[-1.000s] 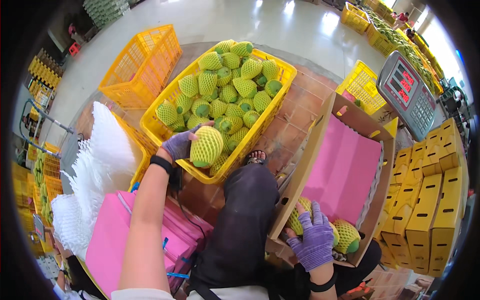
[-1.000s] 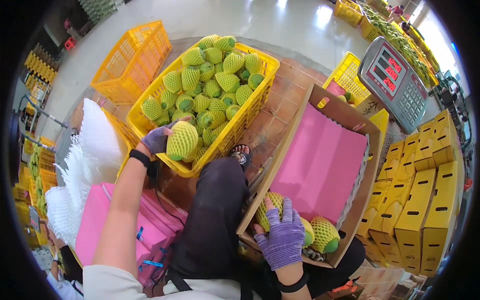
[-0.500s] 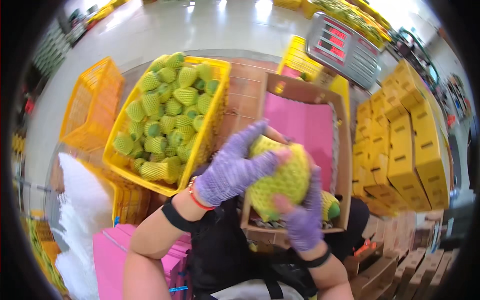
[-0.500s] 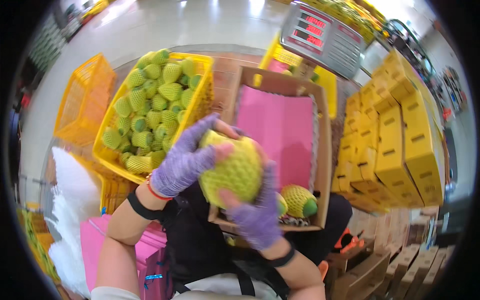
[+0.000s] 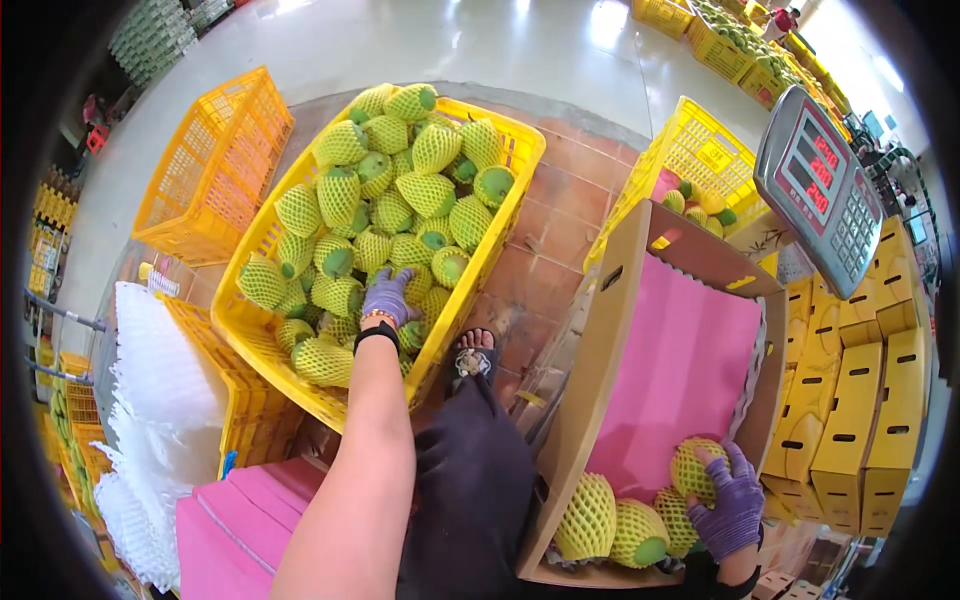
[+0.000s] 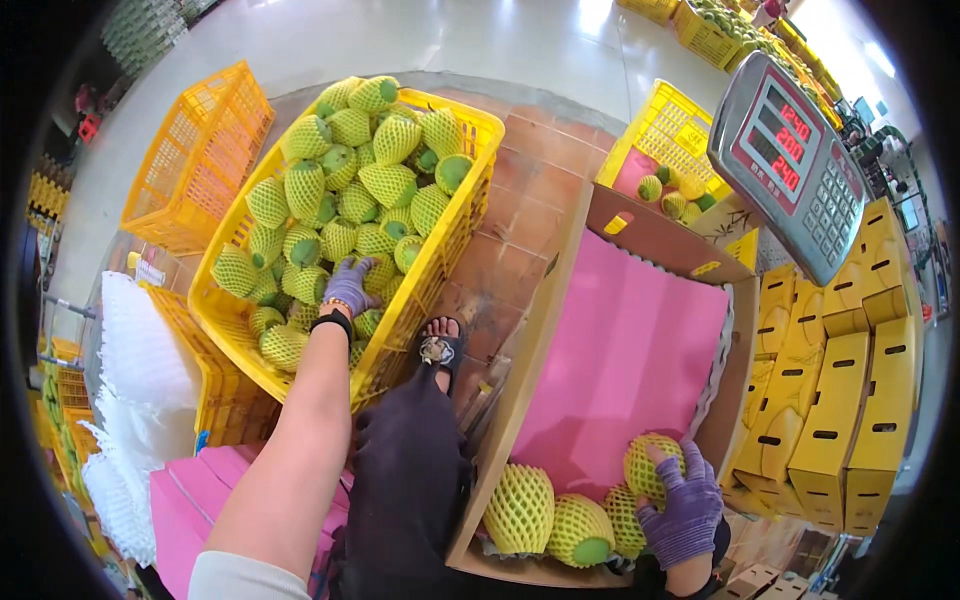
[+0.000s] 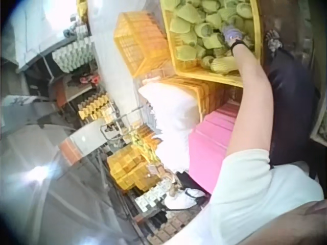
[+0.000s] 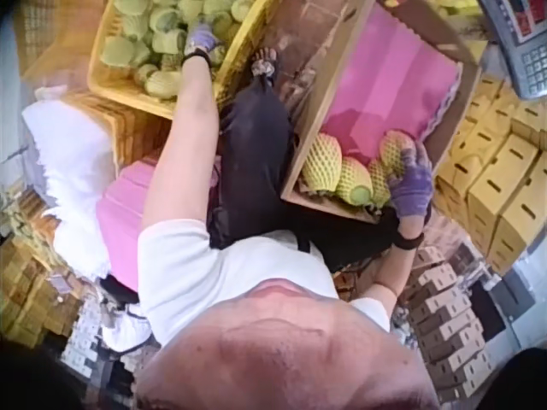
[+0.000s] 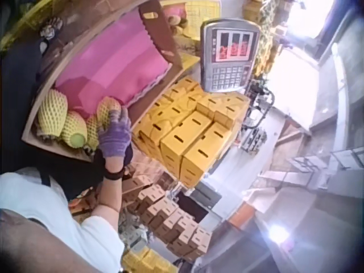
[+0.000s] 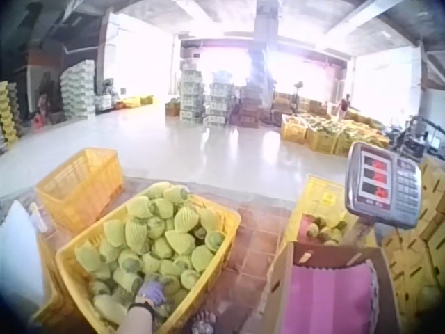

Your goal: Packing mangoes into boxes and weighing them in a produce shop.

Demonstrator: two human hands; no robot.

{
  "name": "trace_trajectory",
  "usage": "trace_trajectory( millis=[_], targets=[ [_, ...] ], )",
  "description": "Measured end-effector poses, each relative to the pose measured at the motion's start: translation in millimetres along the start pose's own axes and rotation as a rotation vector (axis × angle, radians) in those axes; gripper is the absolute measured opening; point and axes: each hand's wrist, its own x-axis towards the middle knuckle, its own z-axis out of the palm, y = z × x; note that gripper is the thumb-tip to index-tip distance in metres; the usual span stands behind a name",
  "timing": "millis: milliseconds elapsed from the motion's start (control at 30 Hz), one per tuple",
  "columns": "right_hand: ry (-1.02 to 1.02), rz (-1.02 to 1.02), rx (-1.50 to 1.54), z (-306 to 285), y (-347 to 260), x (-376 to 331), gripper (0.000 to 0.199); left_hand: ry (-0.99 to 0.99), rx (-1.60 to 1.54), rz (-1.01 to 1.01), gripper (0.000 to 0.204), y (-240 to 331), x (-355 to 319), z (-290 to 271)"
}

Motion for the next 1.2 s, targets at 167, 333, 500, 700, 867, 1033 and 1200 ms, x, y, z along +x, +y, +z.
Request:
trace_trajectory(
  millis=[167,333,500,700,867,1033,1200],
  targets=[
    [0.049,-0.066,0.004,3.0,5.0,-6.5,0.062,0.061,-0.215,-0.02,0.065,-16.0,-3.5,-5.1],
    [0.067,-0.084,0.002,4.4,7.5,-12.3,0.064,0.122,-0.324,0.001,0.061,-43.1,-27.0,-3.9],
    [0.06,-0.115,-0.019,1.5,5.0,-13.0,0.066,0.176,-0.555,-0.302,0.092,-43.1,-15.0,17.8],
    [0.028,-0.138,0.044,2.7,9.6,-9.5,0.066,0.12,-0.572,-0.337,0.108,-45.2,7.9,46.4],
    [0.033,-0.15,0.09,-14.3,0.8,-13.2,0.062,-0.004,-1.376,0.07,0.103,-29.7,-23.9,-11.5],
    [0.587,-0.613,0.166,-57.4,-52.0,-14.1,0.056,0.313,-0.701,0.984,0.081,45.7,-136.0,-119.0],
    [0.803,-0.905,0.086,-49.7,-113.9,-1.6,0.057,0.007,-0.319,1.371,0.065,127.2,-238.5,-150.5]
  ],
)
